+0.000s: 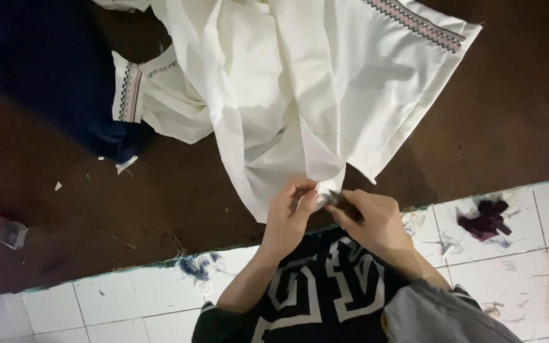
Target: Trimming loose threads from a white garment using small scissors on a work table.
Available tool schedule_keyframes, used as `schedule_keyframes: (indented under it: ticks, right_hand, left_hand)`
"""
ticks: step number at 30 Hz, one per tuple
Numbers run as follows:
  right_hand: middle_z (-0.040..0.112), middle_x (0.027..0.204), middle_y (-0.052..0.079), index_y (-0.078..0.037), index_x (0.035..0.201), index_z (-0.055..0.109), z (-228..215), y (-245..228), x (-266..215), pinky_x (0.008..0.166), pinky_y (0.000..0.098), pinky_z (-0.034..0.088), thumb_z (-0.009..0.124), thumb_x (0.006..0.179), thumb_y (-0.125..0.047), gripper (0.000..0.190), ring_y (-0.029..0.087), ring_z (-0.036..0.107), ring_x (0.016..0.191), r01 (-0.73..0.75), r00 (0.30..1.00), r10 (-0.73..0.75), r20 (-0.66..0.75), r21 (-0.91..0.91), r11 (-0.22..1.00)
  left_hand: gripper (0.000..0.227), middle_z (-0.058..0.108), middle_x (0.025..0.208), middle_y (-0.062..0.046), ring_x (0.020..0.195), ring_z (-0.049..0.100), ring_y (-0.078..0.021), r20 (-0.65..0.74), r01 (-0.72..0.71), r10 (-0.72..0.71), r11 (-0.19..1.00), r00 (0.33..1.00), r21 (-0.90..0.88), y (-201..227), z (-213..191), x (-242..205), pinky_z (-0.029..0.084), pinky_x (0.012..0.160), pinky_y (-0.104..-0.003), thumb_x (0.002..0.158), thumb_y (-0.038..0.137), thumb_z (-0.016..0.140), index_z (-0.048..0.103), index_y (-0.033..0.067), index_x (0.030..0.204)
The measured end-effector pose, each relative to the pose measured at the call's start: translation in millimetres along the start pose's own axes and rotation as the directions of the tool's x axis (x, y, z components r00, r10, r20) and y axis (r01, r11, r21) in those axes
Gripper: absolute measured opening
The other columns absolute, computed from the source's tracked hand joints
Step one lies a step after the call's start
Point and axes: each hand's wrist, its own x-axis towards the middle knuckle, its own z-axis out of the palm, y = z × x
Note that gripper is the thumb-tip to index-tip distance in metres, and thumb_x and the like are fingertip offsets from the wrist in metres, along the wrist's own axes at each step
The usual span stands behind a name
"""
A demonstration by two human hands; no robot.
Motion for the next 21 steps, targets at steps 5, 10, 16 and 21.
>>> schedule_keyframes:
  ticks: [5,10,16,21]
  right_hand:
    - [0.065,0.059,0.016,0.003,0.094,0.072,-12.7,4.4,-4.9,0.040,0.0340,0.047,0.081,0.087,-0.016,0.022,0.033,0.065,0.047,-0.032,0.999,0.032,-0.006,-0.029,0.999]
    - [0.067,0.062,0.005,-0.002,0.100,0.073,-23.3,23.8,-10.7,0.043,0.0263,0.047,0.075,0.088,-0.025,0.026,0.016,0.060,0.046,-0.162,0.985,0.174,0.002,0.378,0.912]
    - [0.062,0.056,0.003,-0.007,0.079,0.073,-28.5,32.9,-7.7,0.046,0.0292,0.042,0.066,0.095,-0.038,0.035,0.012,0.052,0.050,-0.374,0.913,0.207,0.352,0.516,0.771]
    - [0.059,0.058,0.005,-0.006,0.076,0.066,-44.7,27.0,-13.5,0.051,0.0302,0.037,0.063,0.100,-0.022,0.030,0.013,0.044,0.050,-0.566,0.746,0.435,0.505,0.136,0.813]
  left_hand:
    - [0.018,0.063,0.094,-0.011,0.093,0.061,-0.0167,-0.034,-0.016,0.017,0.999,0.999,0.030,-4.0,-3.9,-3.3,0.051,0.086,-0.034,0.104,0.015,0.060,0.066,0.0000,0.112]
    - [0.018,0.068,0.098,-0.015,0.099,0.065,-0.0234,-0.047,-0.114,0.117,0.991,0.992,0.068,-1.5,1.9,-1.7,0.052,0.092,-0.041,0.103,0.017,0.064,0.069,0.0009,0.110]
    - [0.004,0.060,0.097,-0.006,0.081,0.064,-0.0229,0.318,-0.419,0.294,0.777,0.902,0.471,7.2,27.3,-17.1,0.057,0.073,-0.033,0.100,0.009,0.063,0.066,0.0092,0.103]
    - [0.013,0.060,0.091,-0.014,0.082,0.061,-0.0275,0.446,-0.618,0.432,0.474,0.784,0.627,-25.5,47.1,-25.0,0.055,0.076,-0.034,0.100,0.004,0.067,0.061,0.0016,0.089]
